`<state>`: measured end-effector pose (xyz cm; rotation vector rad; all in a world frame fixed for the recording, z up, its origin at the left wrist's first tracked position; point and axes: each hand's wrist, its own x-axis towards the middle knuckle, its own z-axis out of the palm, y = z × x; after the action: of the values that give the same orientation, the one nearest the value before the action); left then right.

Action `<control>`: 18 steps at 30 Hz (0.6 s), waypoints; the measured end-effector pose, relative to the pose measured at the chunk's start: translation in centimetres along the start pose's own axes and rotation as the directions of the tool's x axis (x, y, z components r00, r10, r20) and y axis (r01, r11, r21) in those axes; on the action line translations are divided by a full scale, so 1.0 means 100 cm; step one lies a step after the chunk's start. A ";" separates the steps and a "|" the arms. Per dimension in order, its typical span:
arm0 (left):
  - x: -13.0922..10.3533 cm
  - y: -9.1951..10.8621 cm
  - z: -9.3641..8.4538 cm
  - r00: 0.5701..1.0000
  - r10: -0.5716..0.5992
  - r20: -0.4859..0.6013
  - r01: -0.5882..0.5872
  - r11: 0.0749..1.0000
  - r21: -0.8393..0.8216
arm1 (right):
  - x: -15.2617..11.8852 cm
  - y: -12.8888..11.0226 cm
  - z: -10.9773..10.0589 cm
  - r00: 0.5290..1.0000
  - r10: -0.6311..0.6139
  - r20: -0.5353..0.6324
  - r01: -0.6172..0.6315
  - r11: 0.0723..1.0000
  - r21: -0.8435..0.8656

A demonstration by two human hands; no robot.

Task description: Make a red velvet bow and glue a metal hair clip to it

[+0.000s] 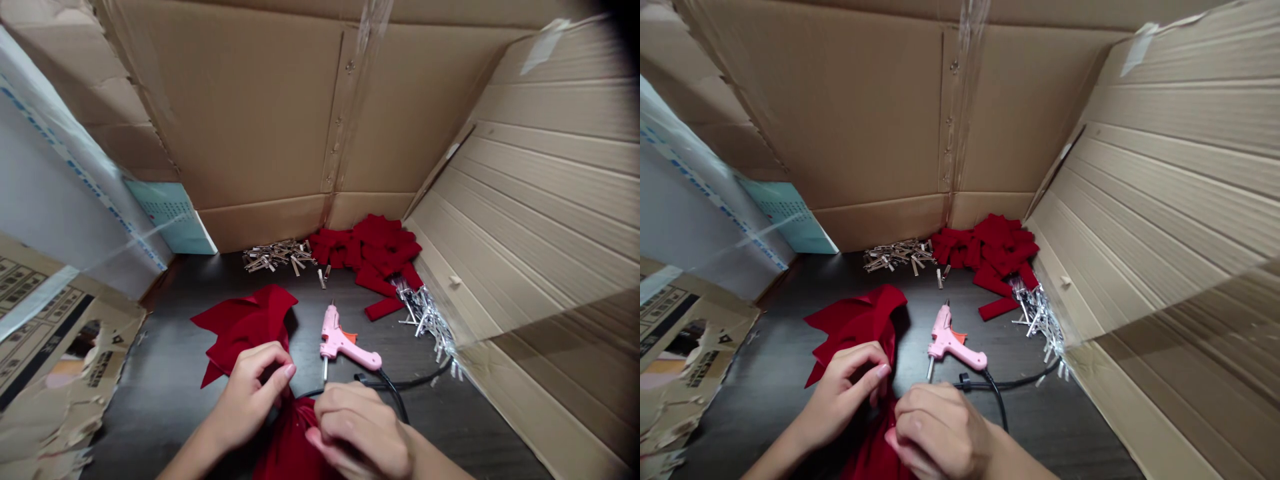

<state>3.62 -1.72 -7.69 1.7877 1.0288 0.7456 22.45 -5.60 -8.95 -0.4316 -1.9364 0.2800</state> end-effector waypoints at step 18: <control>-0.001 -0.001 -0.001 1.000 0.025 -0.005 -0.025 1.000 0.003 | 0.001 0.000 -0.004 1.000 0.029 -0.005 -0.028 0.999 0.021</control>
<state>3.42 -1.76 -7.72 1.8050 1.0128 0.7655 22.84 -5.61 -8.71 -0.4462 -1.9217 0.3167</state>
